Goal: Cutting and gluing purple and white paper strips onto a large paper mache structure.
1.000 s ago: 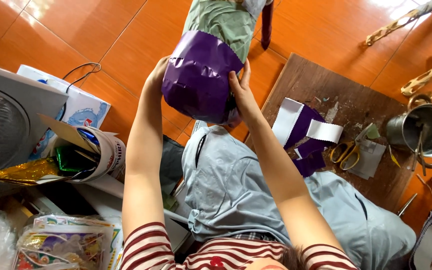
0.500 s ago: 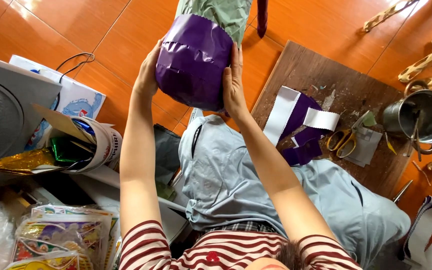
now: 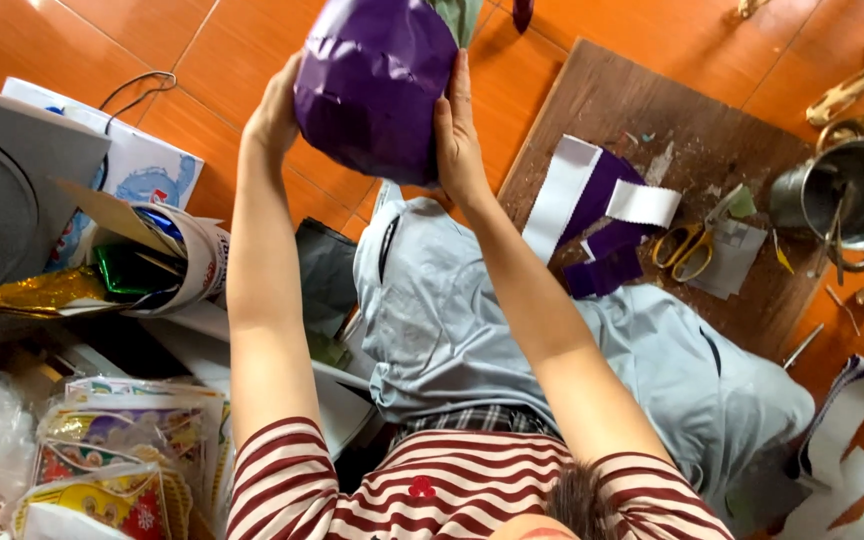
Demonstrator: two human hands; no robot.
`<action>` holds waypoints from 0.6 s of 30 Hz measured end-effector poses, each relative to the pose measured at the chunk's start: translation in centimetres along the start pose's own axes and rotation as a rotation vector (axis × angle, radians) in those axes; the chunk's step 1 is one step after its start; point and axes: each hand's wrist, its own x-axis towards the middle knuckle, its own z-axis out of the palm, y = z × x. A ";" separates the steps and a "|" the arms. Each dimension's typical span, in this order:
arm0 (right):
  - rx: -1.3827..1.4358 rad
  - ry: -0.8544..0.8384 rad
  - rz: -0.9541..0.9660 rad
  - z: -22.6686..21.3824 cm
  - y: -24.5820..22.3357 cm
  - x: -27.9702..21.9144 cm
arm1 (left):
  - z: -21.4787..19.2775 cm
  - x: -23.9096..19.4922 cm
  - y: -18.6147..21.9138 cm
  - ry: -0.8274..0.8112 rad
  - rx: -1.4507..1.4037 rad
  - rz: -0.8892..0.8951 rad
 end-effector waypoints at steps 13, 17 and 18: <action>-0.235 0.304 0.596 -24.1 11.0 -20.8 | 16.0 -15.7 -8.2 0.391 0.292 0.596; -0.352 0.097 0.445 -20.8 9.3 -21.8 | 27.8 -9.8 -16.0 -0.120 0.556 0.392; -0.356 0.125 0.450 -20.6 7.7 -21.4 | 29.0 -8.5 -18.2 -0.149 0.559 0.395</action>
